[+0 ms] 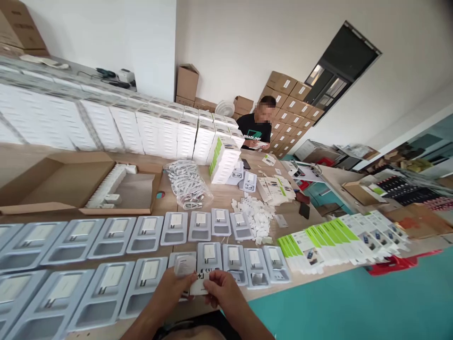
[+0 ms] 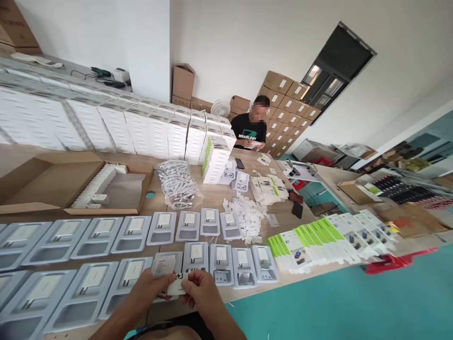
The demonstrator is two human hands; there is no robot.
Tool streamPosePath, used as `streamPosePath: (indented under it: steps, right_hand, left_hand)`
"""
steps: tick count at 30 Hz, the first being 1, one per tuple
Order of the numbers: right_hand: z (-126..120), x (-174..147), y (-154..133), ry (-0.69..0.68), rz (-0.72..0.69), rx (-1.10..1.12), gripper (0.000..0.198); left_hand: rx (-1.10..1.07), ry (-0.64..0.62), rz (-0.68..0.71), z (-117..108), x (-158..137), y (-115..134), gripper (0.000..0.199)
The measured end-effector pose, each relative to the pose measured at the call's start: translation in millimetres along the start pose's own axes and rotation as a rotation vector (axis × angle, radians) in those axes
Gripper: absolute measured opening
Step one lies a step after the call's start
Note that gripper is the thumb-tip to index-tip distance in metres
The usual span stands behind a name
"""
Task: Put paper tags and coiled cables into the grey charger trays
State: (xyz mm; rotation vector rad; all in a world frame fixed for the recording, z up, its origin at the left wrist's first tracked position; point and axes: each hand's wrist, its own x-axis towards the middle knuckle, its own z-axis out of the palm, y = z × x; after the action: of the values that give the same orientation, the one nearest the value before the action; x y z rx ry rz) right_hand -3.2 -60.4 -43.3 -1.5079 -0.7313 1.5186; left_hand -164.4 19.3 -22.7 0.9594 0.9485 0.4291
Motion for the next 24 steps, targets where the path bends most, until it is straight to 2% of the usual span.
streamPosePath:
  steps: [3, 5, 6, 7, 9, 11, 14, 18, 24]
  right_hand:
    - [-51.0, 17.9, -10.9, 0.062, -0.028, -0.204, 0.034]
    - [-100.0, 38.9, -28.5, 0.206, -0.063, -0.477, 0.032]
    - [-126.3, 51.5, -38.0, 0.329, -0.088, -0.662, 0.033]
    - [-152.0, 64.7, -46.6, 0.398, -0.08, -0.728, 0.031]
    - [-196.2, 90.9, -57.5, 0.452, -0.042, -0.821, 0.028]
    - [-225.3, 113.8, -58.0, 0.452, 0.013, -0.905, 0.023]
    - [-242.0, 139.2, -44.7, 0.436, 0.083, -1.067, 0.016]
    - [-245.2, 160.1, -27.0, 0.385, 0.129, -1.275, 0.008]
    - [-257.6, 173.3, -24.2, 0.322, 0.09, -1.407, 0.018]
  left_hand:
    - [-0.028, -0.013, -0.037, 18.3, 7.2, -1.2, 0.032]
    - [-0.107, 0.049, -0.081, 28.4, 9.9, -2.4, 0.03]
    - [-0.17, 0.094, -0.116, 32.4, 11.0, -3.4, 0.027]
    - [-0.242, 0.132, -0.152, 35.8, 12.3, -4.7, 0.024]
    - [-0.375, 0.177, -0.211, 41.6, 15.7, -8.0, 0.02]
    - [-0.467, 0.206, -0.251, 48.2, 20.2, -11.0, 0.02]
    - [-0.519, 0.253, -0.269, 61.9, 25.8, -12.4, 0.023]
    - [-0.515, 0.365, -0.231, 84.7, 25.4, -8.0, 0.026]
    - [-0.584, 0.405, -0.18, 105.4, 23.9, -3.1, 0.031]
